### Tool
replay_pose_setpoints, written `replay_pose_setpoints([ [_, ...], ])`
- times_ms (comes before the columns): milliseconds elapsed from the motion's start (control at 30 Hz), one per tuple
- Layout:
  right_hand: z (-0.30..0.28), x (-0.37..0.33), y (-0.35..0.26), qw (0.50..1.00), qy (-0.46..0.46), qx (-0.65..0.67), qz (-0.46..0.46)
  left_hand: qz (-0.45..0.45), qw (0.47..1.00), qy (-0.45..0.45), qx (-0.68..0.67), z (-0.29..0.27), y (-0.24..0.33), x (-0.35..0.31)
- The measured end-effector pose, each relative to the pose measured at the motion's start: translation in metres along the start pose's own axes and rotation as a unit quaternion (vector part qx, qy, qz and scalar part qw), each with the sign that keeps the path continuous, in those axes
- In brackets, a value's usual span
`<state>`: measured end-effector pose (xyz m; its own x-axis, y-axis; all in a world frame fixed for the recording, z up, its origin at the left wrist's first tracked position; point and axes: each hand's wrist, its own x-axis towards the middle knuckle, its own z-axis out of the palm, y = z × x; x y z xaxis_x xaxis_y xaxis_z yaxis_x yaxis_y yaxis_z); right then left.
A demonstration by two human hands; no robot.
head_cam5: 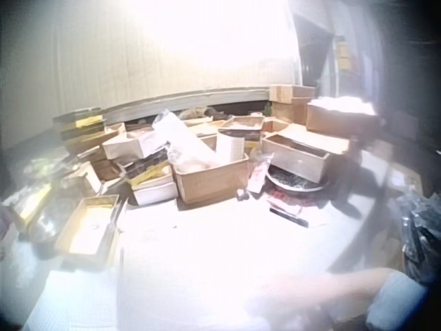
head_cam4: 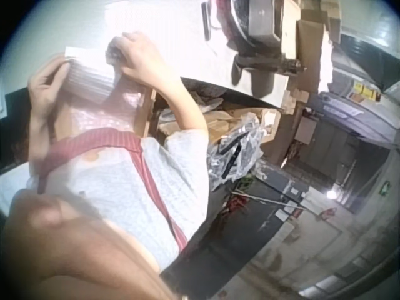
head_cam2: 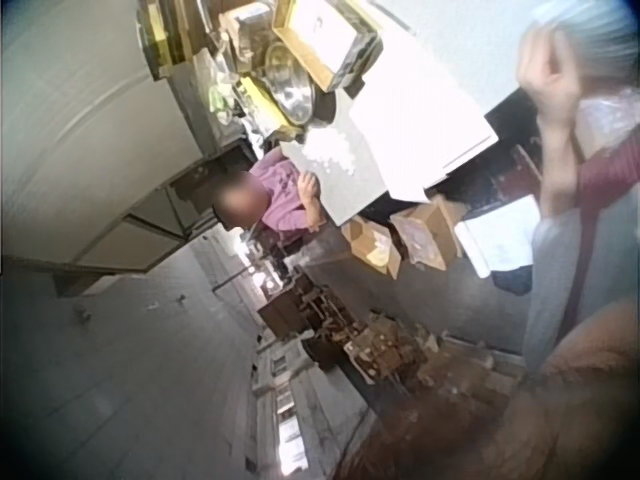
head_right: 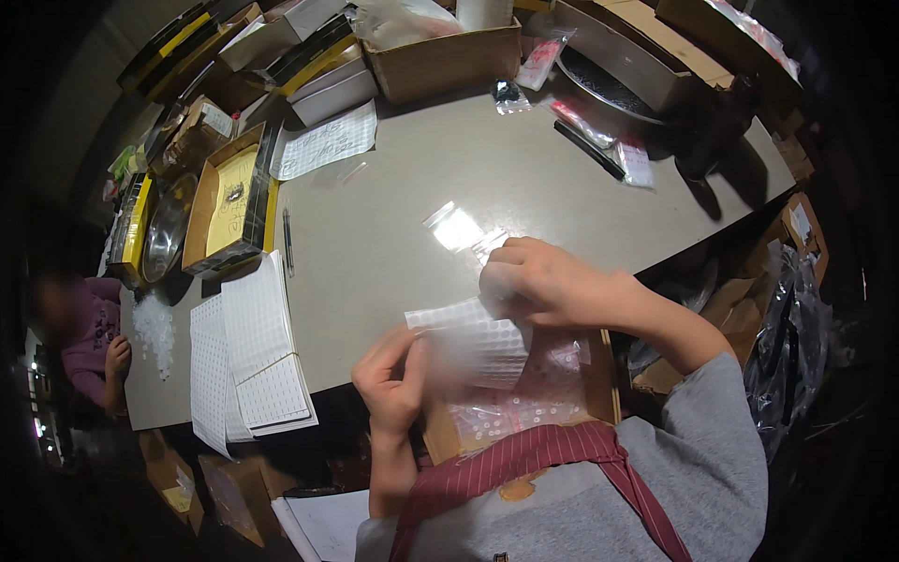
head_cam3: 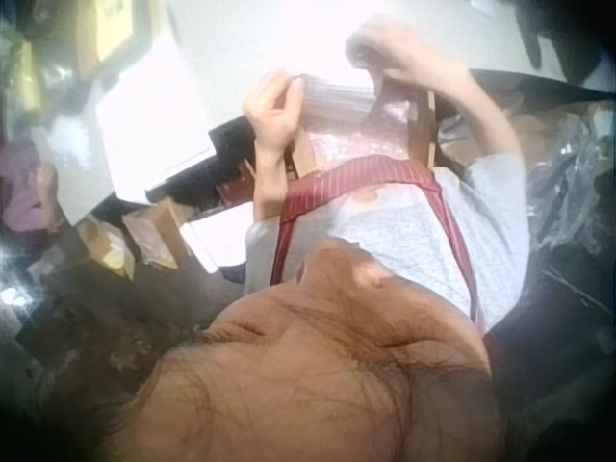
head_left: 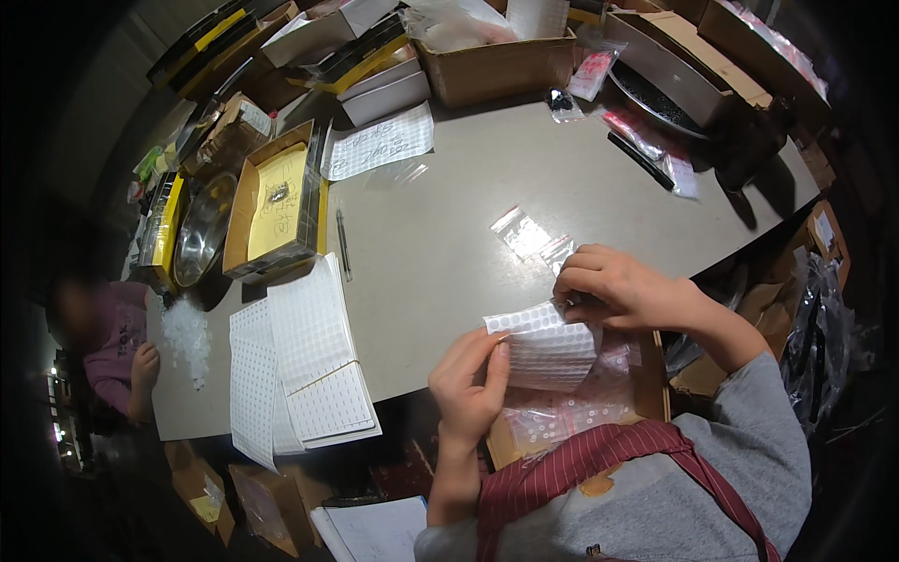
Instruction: The person repeatedly picks small items from a sheet and places them into clear plastic bags on a cluttered table. They handle the items one at a time, fold the bags, and set them aside while continuing the process.
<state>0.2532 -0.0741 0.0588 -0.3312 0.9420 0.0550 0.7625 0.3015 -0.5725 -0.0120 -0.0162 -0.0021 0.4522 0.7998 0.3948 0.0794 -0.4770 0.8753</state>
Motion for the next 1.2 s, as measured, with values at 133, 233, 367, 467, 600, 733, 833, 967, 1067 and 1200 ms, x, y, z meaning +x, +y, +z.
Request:
replay_pose_setpoints([
  [133,0.009,-0.001,0.005,0.997,0.039,-0.035,-0.052,-0.013,1.000,0.004,0.006,-0.001,0.004,0.000],
  [233,0.016,-0.003,0.010,0.989,0.070,-0.076,-0.105,-0.009,1.000,0.009,0.004,0.000,0.005,0.001],
  [367,0.005,0.001,0.018,0.995,0.062,-0.023,-0.079,-0.017,1.000,0.011,0.003,0.002,0.002,0.001],
  [467,-0.019,0.011,0.033,0.998,0.042,0.030,0.019,-0.016,1.000,0.006,0.006,0.002,0.000,0.000],
  [600,-0.026,0.026,0.036,0.997,-0.014,0.048,0.052,-0.025,1.000,-0.002,0.009,-0.002,0.003,-0.001],
  [733,-0.015,0.029,0.042,0.997,-0.008,-0.053,0.063,-0.042,0.998,-0.006,-0.043,-0.002,-0.001,-0.003],
  [833,-0.024,0.035,0.043,0.986,-0.001,-0.114,0.124,-0.070,0.989,-0.004,-0.134,-0.007,-0.008,-0.010],
  [967,-0.037,0.049,0.062,0.998,0.011,-0.037,0.055,-0.091,0.924,0.067,-0.364,-0.026,-0.019,-0.013],
  [1067,-0.021,0.061,0.081,0.996,0.041,0.057,-0.055,-0.116,0.891,0.162,-0.409,-0.043,-0.013,-0.001],
  [1200,0.011,0.051,0.068,0.986,0.046,-0.028,-0.158,-0.163,0.884,0.274,-0.341,-0.053,-0.018,0.007],
])
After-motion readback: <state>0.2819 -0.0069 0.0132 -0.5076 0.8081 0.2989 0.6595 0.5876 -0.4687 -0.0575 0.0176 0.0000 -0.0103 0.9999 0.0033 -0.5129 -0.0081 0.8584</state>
